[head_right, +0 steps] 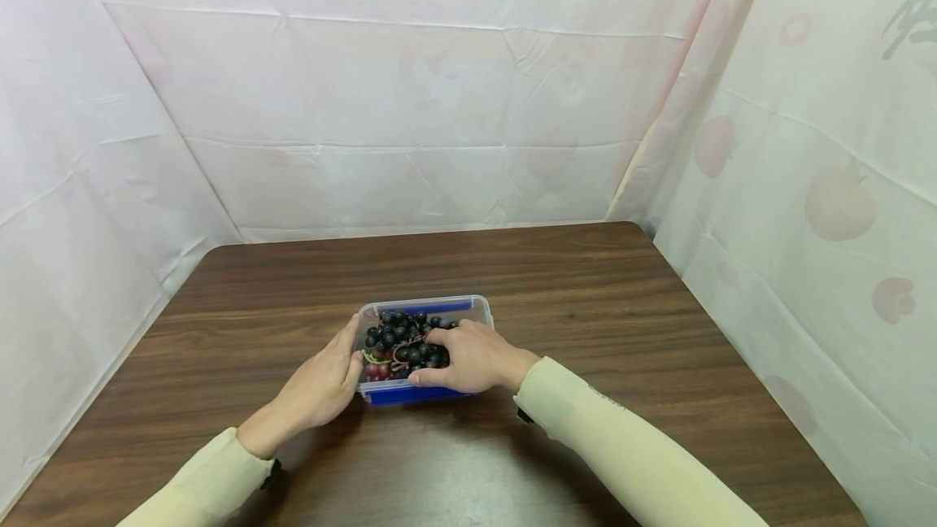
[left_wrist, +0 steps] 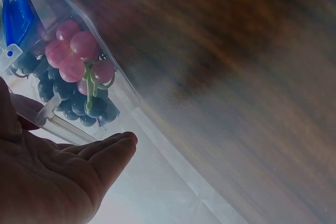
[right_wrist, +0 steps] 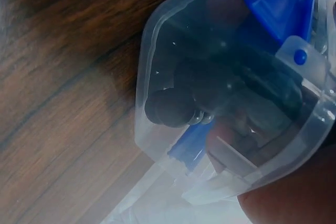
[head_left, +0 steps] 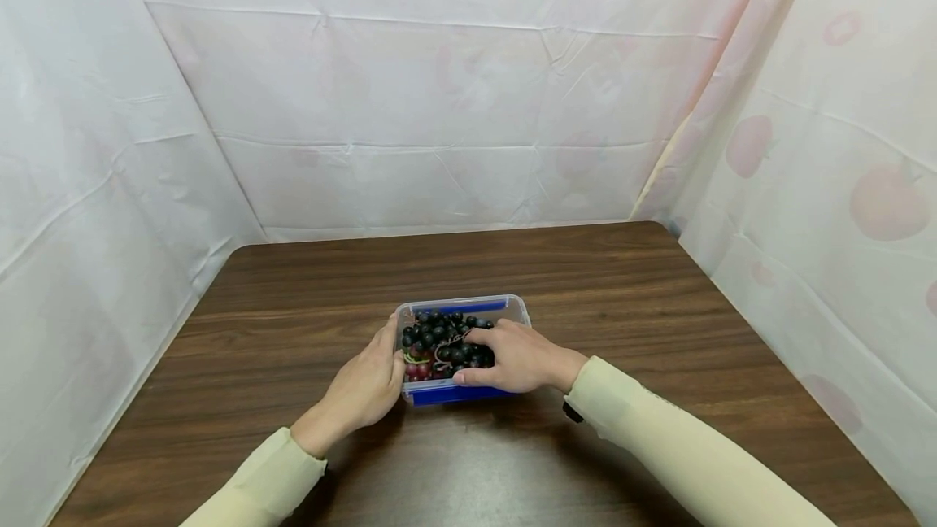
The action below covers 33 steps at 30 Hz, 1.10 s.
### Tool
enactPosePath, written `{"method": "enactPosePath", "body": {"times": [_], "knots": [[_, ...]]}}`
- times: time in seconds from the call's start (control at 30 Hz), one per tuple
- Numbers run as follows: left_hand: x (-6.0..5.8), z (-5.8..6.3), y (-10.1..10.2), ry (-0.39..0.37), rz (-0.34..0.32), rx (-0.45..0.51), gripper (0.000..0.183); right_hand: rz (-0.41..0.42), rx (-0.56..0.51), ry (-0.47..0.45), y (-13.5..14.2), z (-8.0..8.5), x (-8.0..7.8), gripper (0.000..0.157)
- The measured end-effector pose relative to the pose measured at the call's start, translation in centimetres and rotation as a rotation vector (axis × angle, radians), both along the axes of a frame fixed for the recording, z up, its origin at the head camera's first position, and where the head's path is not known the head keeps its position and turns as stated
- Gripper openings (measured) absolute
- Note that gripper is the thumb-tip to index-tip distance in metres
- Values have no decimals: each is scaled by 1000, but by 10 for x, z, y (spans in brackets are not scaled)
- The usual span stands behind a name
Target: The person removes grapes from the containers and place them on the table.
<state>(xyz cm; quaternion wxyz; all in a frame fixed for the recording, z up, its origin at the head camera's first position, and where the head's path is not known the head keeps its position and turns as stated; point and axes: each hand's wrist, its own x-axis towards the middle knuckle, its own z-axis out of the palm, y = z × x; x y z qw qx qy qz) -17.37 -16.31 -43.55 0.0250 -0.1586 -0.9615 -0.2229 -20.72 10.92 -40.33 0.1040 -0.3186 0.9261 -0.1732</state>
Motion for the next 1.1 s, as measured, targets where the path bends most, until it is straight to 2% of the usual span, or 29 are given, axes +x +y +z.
{"method": "enactPosePath", "body": {"times": [0.47,0.77,1.1], "knots": [[0,0,1,6,2,-1,65,13,-117,22,2,-3,-3,69],[-1,-1,0,8,3,-6,65,5,-189,-33,7,-3,-7,59],[0,0,0,15,2,-9,64,96,-268,16,8,-9,-8,55]]}}
